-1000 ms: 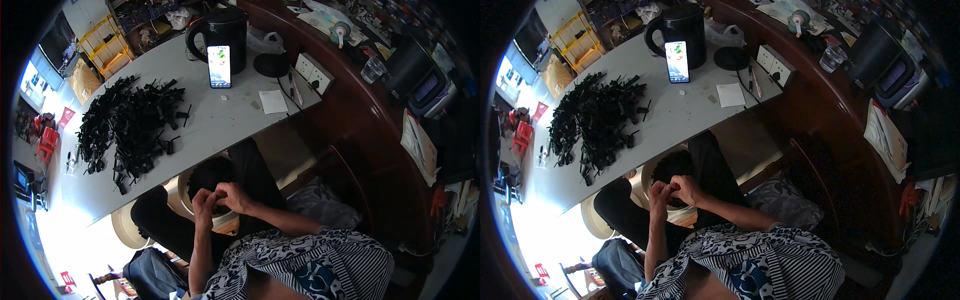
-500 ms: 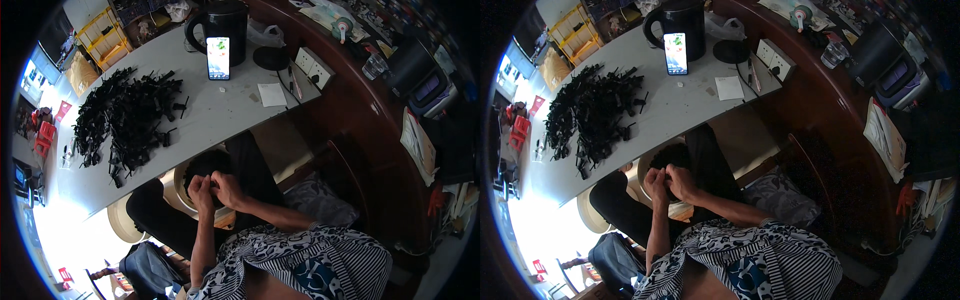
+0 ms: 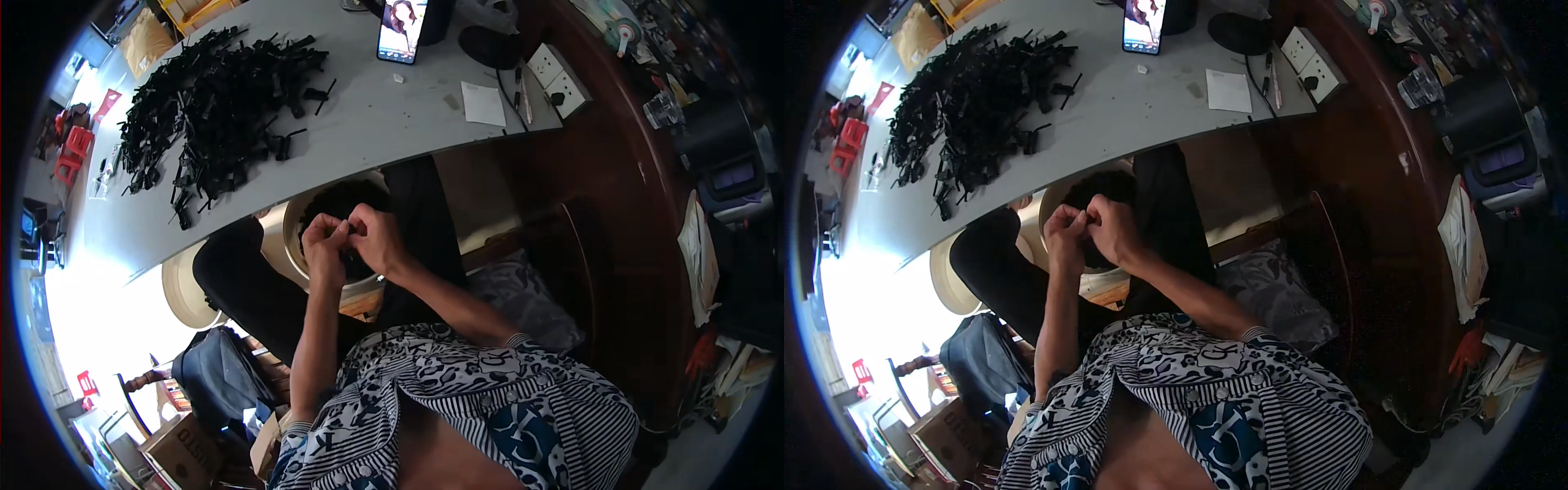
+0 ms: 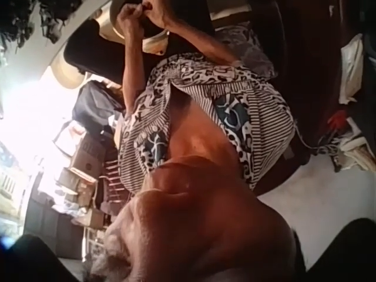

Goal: Manually assembling small plastic components onto a larger black plastic frame at a workstation.

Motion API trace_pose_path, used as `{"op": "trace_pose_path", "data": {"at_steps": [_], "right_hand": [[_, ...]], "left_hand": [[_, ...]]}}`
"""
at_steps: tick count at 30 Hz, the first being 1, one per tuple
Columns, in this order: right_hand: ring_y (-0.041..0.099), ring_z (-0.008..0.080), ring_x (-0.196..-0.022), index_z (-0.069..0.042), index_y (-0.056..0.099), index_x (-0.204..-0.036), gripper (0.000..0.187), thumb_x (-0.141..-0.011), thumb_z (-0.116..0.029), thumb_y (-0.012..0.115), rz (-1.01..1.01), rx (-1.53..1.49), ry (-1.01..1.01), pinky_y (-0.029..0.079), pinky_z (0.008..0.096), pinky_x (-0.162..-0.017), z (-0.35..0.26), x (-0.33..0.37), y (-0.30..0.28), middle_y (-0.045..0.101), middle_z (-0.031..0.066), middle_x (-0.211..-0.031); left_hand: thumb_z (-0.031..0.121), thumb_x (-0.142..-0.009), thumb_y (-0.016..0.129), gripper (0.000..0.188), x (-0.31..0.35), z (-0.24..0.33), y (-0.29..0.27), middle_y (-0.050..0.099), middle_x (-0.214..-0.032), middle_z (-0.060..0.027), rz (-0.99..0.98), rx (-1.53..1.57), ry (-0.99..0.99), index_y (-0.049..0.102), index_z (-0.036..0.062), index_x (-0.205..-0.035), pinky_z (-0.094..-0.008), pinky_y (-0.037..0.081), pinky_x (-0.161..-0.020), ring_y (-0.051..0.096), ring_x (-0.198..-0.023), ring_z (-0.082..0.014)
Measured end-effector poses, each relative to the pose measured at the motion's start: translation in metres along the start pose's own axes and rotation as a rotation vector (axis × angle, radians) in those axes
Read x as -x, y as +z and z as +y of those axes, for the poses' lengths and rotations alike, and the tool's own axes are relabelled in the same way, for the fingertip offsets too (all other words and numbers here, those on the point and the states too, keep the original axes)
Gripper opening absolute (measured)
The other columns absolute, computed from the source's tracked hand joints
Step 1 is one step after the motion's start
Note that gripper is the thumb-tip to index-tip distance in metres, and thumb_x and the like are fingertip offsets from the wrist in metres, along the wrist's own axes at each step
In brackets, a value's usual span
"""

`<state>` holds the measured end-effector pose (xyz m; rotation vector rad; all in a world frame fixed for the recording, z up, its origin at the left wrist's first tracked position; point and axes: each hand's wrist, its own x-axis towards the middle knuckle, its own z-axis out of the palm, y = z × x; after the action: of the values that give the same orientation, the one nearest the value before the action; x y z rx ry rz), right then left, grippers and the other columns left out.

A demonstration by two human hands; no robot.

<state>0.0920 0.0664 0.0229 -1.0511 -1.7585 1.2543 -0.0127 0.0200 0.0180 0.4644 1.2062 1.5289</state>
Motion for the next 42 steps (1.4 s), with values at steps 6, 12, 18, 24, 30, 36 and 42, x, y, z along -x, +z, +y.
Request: {"op": "trace_pose_path", "data": {"at_steps": [6,12,18,24,30,36,42], "right_hand": [[0.057,0.0388,-0.07,0.0,0.048,-0.078,0.016,-0.07,-0.003,0.061,-0.008,0.162,-0.041,0.045,0.0427,-0.058,0.005,0.011,0.009,0.057,0.0196,-0.071],[0.055,0.0191,-0.057,-0.002,0.044,-0.093,0.021,-0.082,-0.016,0.056,0.015,0.152,0.069,0.043,0.0316,-0.05,0.063,-0.017,0.007,0.055,0.009,-0.065],[0.05,0.0103,-0.062,-0.005,0.051,-0.088,0.032,-0.091,-0.036,0.044,-0.194,-0.381,0.369,0.042,0.0245,-0.056,0.07,-0.012,0.002,0.054,0.0042,-0.072],[0.048,0.0096,-0.062,-0.007,0.053,-0.08,0.041,-0.089,-0.046,0.043,-0.212,-0.675,0.598,0.039,0.0238,-0.053,0.064,0.001,-0.002,0.05,0.0027,-0.068],[0.048,0.0071,-0.059,-0.005,0.056,-0.085,0.035,-0.086,-0.039,0.051,-0.285,-0.511,0.313,0.038,0.0202,-0.05,0.024,0.001,-0.028,0.053,0.0,-0.07],[0.046,0.0038,-0.053,-0.004,0.058,-0.08,0.013,-0.081,-0.016,0.063,-0.297,-0.608,0.108,0.036,0.0168,-0.044,0.019,-0.002,-0.03,0.054,-0.002,-0.067],[0.042,0.0023,-0.048,-0.006,0.053,-0.076,0.017,-0.077,-0.015,0.067,-0.489,-0.814,0.272,0.032,0.0158,-0.04,0.006,-0.005,-0.04,0.051,-0.0024,-0.065]], "left_hand": [[0.0,-0.08,0.056,0.015,-0.002,-0.028,-0.004,0.052,-0.067,0.0,0.161,0.153,0.124,0.049,0.0067,-0.069,-0.0199,0.037,-0.052,0.046,-0.057,-0.0075],[0.02,-0.085,0.057,0.022,-0.008,-0.006,-0.028,0.052,-0.073,-0.0008,0.017,-0.081,-0.11,0.054,0.0046,-0.099,-0.0229,0.042,-0.061,0.051,-0.065,-0.0107],[-0.003,-0.069,0.062,0.028,0.008,-0.005,-0.016,0.052,-0.088,-0.005,-0.281,-0.547,0.12,0.059,0.0014,-0.097,-0.0256,0.043,-0.072,0.052,-0.079,-0.0136],[-0.006,-0.063,0.066,0.026,0.024,-0.035,-0.003,0.052,-0.081,-0.0054,-0.147,-0.671,0.327,0.063,0.0037,-0.088,-0.0238,0.043,-0.069,0.052,-0.078,-0.0149],[0.003,-0.081,0.056,0.008,0.022,-0.009,-0.011,0.059,-0.076,-0.0041,-0.053,-0.226,-0.033,0.06,-0.0001,-0.087,-0.0194,0.043,-0.058,0.054,-0.063,-0.0076],[-0.002,-0.078,0.057,0.011,0.028,0.004,-0.001,0.061,-0.079,-0.0078,-0.087,-0.18,-0.049,0.055,-0.0014,-0.09,-0.0213,0.05,-0.057,0.059,-0.062,-0.011],[-0.006,-0.077,0.054,0.01,0.03,0.019,-0.005,0.062,-0.072,-0.0076,-0.198,-0.194,-0.062,0.055,-0.0012,-0.086,-0.0205,0.051,-0.057,0.061,-0.062,-0.0123]]}}
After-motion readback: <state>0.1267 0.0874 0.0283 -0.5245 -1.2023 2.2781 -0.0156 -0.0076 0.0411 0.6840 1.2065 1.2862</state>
